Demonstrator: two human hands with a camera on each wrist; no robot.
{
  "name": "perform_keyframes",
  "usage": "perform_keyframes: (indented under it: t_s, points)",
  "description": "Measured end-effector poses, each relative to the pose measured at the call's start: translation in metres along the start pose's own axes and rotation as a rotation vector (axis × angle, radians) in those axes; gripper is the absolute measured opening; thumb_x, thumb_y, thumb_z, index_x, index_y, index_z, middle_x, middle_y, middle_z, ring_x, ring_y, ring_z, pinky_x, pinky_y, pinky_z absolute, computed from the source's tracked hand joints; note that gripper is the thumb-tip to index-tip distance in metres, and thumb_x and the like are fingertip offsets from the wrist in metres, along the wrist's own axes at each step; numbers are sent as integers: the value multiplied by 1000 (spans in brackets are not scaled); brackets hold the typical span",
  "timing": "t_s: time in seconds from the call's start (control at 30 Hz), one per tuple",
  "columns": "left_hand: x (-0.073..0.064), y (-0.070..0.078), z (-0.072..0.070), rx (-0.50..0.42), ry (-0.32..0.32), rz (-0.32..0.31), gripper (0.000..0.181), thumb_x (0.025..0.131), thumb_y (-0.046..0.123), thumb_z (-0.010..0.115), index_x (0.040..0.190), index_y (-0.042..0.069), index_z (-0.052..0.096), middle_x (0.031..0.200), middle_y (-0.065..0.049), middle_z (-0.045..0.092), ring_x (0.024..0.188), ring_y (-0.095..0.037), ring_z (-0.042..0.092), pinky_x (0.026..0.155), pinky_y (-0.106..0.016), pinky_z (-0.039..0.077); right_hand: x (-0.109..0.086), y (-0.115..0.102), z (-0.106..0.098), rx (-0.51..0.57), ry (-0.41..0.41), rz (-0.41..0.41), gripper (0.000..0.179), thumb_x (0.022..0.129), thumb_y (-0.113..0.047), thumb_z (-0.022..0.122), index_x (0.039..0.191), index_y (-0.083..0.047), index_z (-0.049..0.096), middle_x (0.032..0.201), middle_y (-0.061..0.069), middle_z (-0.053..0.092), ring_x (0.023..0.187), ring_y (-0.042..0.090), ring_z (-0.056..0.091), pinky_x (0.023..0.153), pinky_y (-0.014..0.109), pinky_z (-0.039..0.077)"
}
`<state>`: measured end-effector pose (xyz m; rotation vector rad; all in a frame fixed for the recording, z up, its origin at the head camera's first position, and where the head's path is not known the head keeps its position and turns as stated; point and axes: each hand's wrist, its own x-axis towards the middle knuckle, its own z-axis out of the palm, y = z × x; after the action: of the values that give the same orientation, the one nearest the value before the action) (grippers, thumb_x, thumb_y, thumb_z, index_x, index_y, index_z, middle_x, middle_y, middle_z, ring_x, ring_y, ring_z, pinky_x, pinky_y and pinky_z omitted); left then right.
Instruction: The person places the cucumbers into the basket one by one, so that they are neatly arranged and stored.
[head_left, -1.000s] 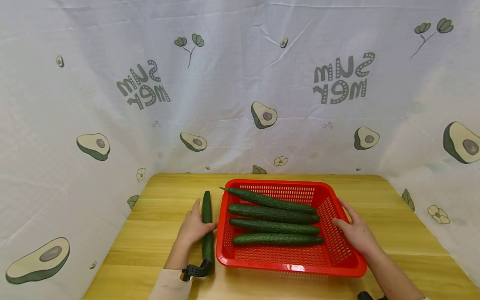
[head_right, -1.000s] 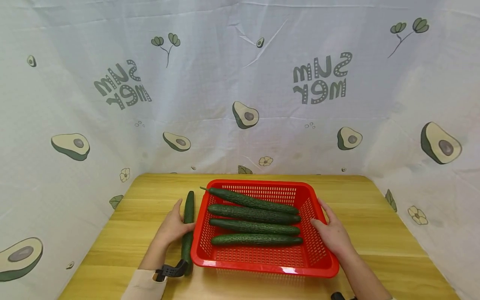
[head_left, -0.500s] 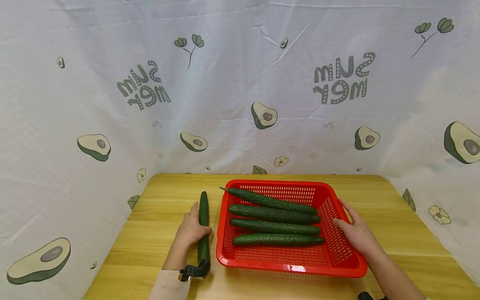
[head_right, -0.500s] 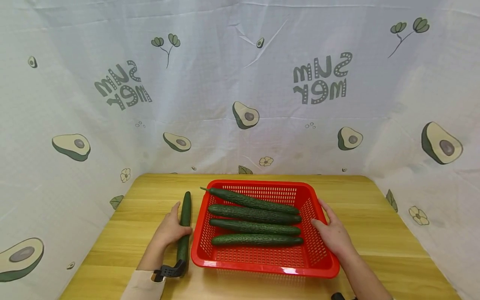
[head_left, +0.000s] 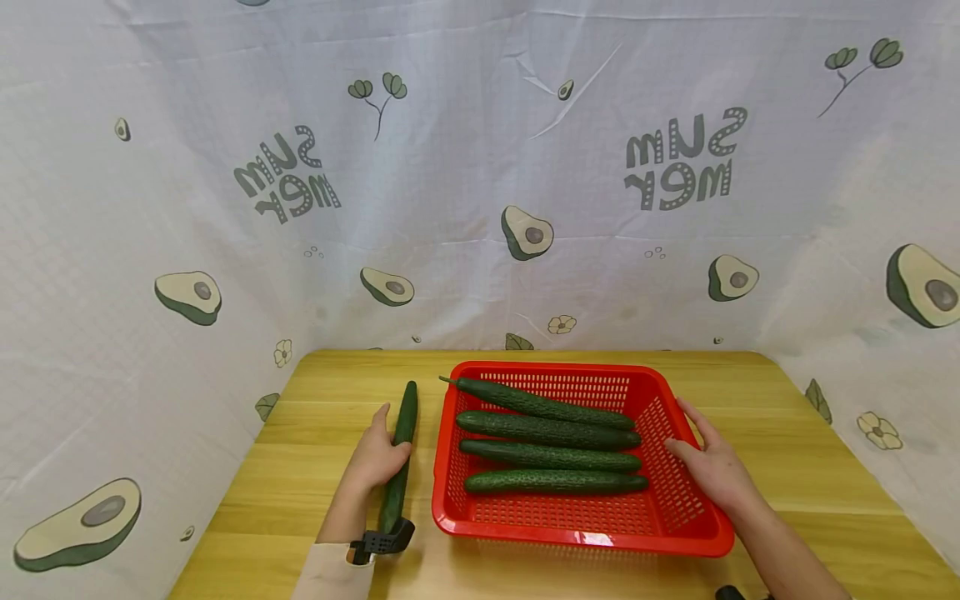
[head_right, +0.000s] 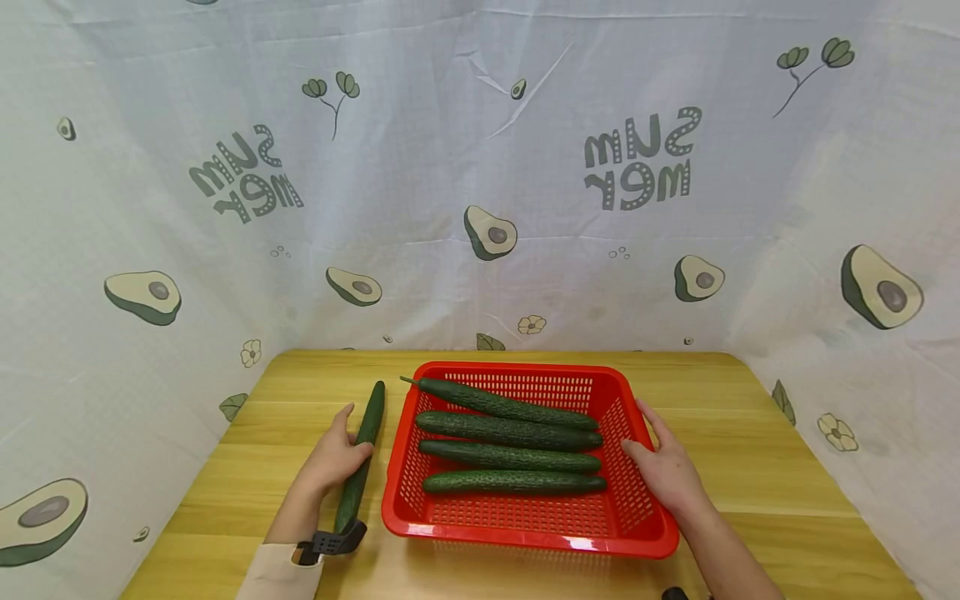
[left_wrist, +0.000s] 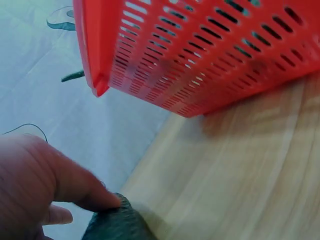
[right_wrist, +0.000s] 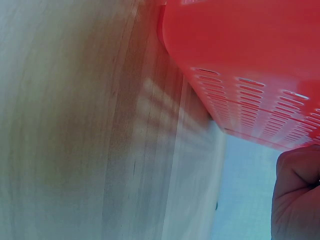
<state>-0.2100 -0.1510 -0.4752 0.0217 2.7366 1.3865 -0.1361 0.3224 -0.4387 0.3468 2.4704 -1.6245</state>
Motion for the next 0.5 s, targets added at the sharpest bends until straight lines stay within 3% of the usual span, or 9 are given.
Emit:
perform_keyframes:
  t_s: [0.2,0.27,0.37,0.5]
  points:
    - [-2,6,-3,-221,-19,-48,75,97,-1,43,162,-2,7,136,-40,49,57,-21,56,59,-36,52,0,0,0,-11,5,-8,76,109,-28,45,165,-26,-6,138,42,47,87,22,75,70,45,63]
    - [-3,8,-5,-254,-4,-58,73,99,0,41,163,0,6,138,-39,45,60,-21,55,61,-36,52,0,0,0,-11,7,-8,76,109,-27,45,165,-26,-5,138,42,47,87,22,74,70,45,63]
    - [-4,10,-8,-283,29,-70,73,101,4,44,164,2,6,135,-36,44,70,-25,60,66,-38,56,0,0,0,-13,11,-11,76,109,-27,45,166,-25,-5,137,42,48,87,22,74,70,44,63]
    - [-6,14,-10,-321,74,-73,81,101,13,57,164,5,7,136,-34,43,76,-30,64,70,-41,59,-1,1,1,-16,12,-16,75,109,-27,45,166,-24,-4,138,43,47,87,22,74,69,43,63]
